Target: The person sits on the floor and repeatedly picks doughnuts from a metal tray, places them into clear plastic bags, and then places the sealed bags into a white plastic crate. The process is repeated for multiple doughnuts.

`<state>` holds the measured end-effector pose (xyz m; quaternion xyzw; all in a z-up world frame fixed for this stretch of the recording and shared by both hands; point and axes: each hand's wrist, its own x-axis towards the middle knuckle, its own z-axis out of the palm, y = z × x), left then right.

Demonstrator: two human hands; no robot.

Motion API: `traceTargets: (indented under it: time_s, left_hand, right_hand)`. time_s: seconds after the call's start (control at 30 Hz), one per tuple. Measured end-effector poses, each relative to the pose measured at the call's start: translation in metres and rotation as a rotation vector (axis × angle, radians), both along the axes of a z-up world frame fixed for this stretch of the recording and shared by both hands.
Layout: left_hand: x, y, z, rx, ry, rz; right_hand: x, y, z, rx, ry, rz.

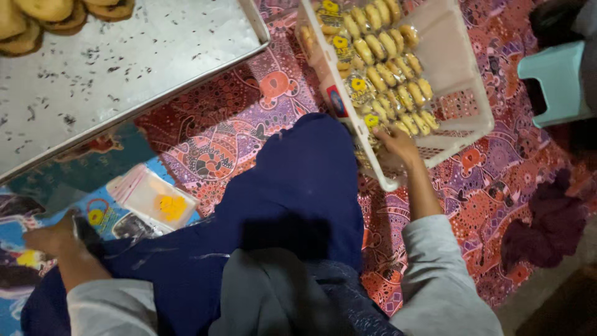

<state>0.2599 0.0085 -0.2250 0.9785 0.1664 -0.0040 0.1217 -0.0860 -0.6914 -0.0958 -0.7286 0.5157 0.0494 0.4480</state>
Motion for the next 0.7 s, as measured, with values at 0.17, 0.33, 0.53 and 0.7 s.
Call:
traceTargets:
  time_s: [0.17,0.33,0.53,0.7]
  left_hand:
    - [-0.009,-0.009,0.0,-0.354,-0.025,0.126]
    - [-0.022,0.007,-0.007,-0.769,-0.289,0.073]
    - [-0.046,-0.003,0.023,-1.348,-0.331,-0.075]
    - [-0.072,-0.069,0.067,-1.175,-0.207,-0.261]
  right_hand:
    - [0.038,-0.046,-0.011,-0.497,-0.277,0.136]
    - [0.123,-0.075,-0.04,-0.34,-0.066,0.097]
    - [0.138,-0.063,0.006,-0.036,-0.641,-0.126]
    - [0.141,-0.021,0.036,-0.116,-0.516,-0.009]
